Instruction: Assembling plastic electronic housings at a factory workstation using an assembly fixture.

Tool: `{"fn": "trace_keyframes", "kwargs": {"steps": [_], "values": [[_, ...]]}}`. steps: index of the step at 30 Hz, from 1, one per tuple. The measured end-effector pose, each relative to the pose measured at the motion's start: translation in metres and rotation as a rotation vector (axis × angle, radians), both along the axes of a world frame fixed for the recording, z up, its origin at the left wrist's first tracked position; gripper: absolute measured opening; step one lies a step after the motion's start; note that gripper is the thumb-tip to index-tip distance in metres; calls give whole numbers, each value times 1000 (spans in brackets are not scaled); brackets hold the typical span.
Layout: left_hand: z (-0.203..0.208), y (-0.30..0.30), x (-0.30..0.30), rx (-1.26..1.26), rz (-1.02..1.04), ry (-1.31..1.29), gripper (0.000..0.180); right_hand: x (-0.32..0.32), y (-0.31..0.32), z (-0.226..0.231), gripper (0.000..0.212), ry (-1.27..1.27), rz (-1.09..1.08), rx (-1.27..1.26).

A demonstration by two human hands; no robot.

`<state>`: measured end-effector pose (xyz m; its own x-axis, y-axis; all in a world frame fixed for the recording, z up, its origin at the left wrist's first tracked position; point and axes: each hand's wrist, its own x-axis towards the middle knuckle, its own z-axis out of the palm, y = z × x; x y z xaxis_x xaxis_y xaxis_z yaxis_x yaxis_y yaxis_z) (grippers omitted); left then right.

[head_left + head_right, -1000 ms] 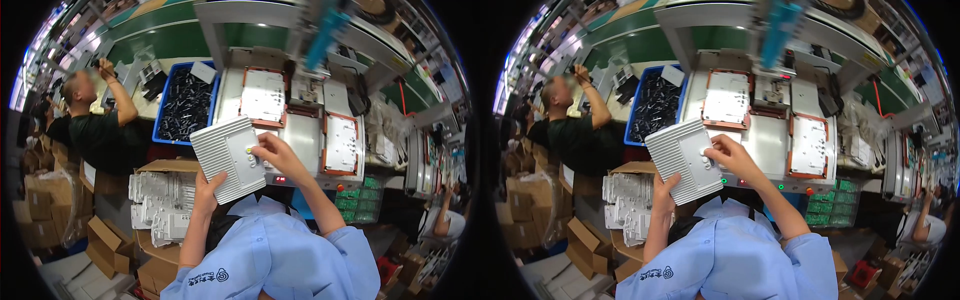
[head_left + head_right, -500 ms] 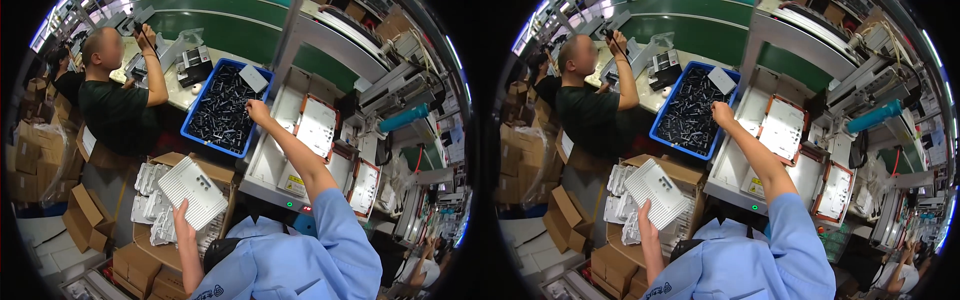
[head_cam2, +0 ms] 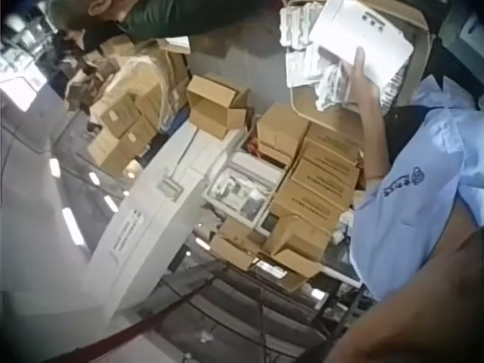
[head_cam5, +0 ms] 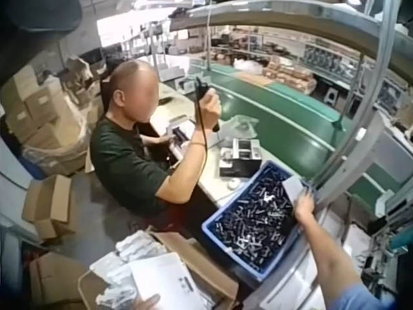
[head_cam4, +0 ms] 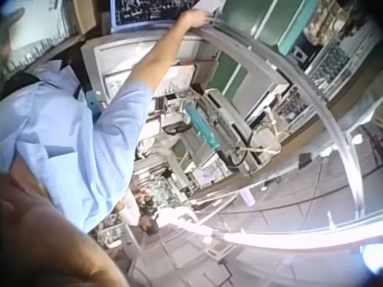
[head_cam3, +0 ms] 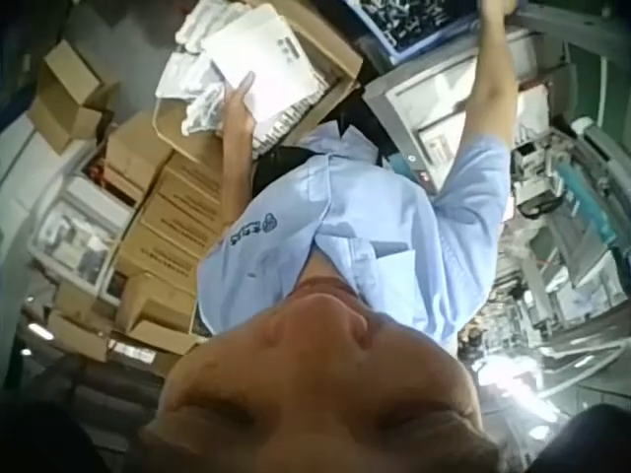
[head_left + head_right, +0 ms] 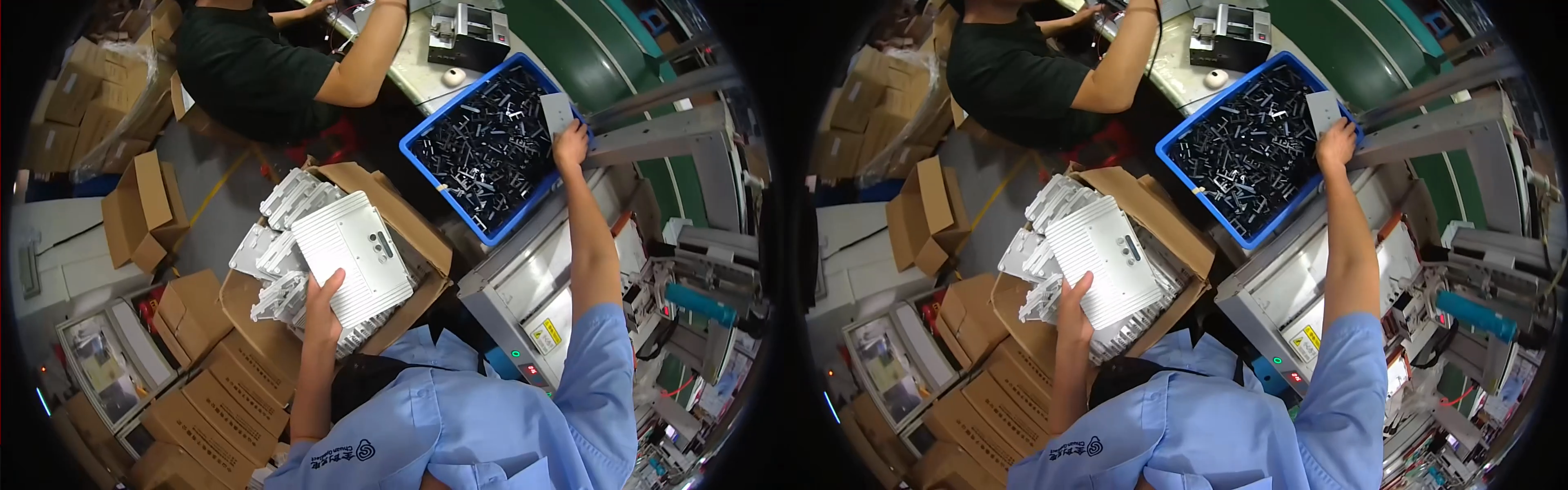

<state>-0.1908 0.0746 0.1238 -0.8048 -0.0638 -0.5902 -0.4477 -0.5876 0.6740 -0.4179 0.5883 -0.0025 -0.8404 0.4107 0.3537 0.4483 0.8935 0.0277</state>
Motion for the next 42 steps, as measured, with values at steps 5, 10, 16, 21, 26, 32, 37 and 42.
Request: {"fn": "trace_keyframes", "kwargs": {"steps": [5,10,16,21,26,32,37,42], "values": [[-6,-1,0,-17,29,-82,54,-9,-16,-1,75,-157,-36,-7],[-2,11,-7,7,7,-12,57,-10,-12,-13,69,-53,-37,245],[5,12,-1,68,79,-59,51,2,-35,22,68,-60,-19,-99],[21,16,8,120,43,-54,53,27,-80,47,74,-182,102,-557],[26,25,22,136,29,90,46,67,-98,30,66,-236,282,-689],[44,37,39,92,-26,172,46,101,-128,47,73,-107,307,-516],[49,50,53,107,-59,198,46,111,-146,50,78,-185,271,-810],[47,49,64,118,-87,203,46,123,-158,47,74,-317,396,-416]]}}
